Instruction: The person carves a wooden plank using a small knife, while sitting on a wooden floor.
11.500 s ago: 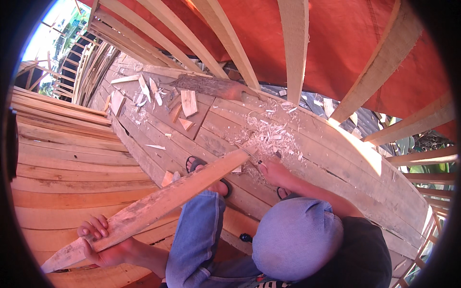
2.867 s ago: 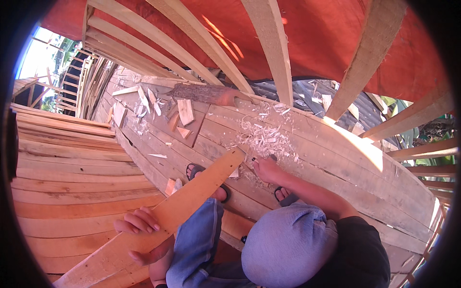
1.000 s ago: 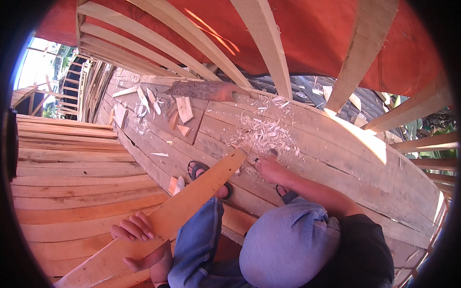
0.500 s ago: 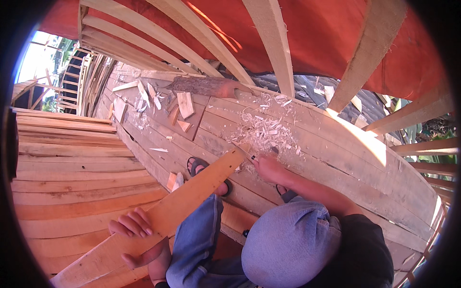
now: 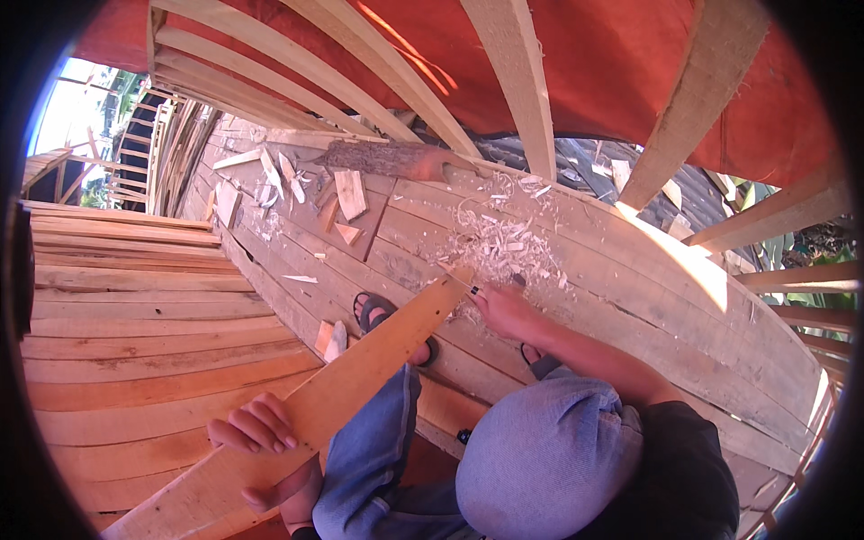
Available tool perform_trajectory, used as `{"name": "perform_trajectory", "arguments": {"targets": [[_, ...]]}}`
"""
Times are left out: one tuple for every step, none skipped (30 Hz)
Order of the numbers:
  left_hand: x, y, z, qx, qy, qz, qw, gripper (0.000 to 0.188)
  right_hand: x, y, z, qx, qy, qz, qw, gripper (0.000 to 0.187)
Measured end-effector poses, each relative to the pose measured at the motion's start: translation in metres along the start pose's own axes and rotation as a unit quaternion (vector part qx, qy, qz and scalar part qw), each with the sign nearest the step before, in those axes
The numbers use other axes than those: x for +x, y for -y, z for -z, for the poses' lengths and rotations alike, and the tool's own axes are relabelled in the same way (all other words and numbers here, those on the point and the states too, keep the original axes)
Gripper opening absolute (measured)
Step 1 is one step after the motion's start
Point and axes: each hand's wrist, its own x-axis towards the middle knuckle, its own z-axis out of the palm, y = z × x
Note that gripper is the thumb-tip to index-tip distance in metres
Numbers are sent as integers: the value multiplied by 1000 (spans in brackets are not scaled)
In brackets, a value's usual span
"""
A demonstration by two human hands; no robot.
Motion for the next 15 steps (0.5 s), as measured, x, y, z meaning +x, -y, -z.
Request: {"name": "perform_trajectory", "arguments": {"targets": [[1, 0, 2, -1, 4, 7, 1000, 55, -1, 0, 0, -10, -1, 2, 1000, 38], [2, -1, 5, -1, 8, 13, 1000, 55, -1, -1, 3, 8, 3, -20, 1000, 37], [1, -1, 9, 1, 11, 23, 1000, 55, -2, 13, 15, 28, 12, -43, 999, 37], [1, -3, 9, 3, 18, 12, 1000, 54, 1, 22, 22, 51, 18, -60, 997, 36], [0, -3, 11, 1, 24, 8, 1000, 53, 3, 20, 21, 50, 4, -43, 998, 36], [-1, -2, 12, -1, 29, 3, 1000, 52, 5, 14, 18, 49, -11, -26, 998, 35], [-1, 2, 15, -26, 56, -15, 998, 51, 6, 8, 17, 46, -29, -10, 998, 35], [0, 7, 19, -51, 82, -33, 995, 51, 4, -3, 10, 32, -27, -13, 999, 35], [2, 11, 20, -81, 109, -56, 989, 50, -1, -16, 3, 13, -31, -16, 999, 35], [5, 10, 18, -90, 113, -72, 987, 50, 1, -20, -1, -1, -33, -12, 999, 35], [5, 13, 16, -96, 116, -84, 985, 49, 5, -13, 3, 16, -37, -1, 999, 35], [4, 14, 16, -101, 117, -88, 984, 49, 1, -1, 8, 34, -35, 4, 999, 35], [3, 16, 16, -97, 114, -87, 985, 49, -1, 5, 9, 52, -33, 9, 998, 34], [5, 16, 16, -99, 114, -91, 984, 49, -1, 4, 10, 37, -32, 7, 999, 34], [6, 16, 15, -100, 114, -96, 984, 50, -1, 3, 10, 22, -31, 6, 999, 34]]}}
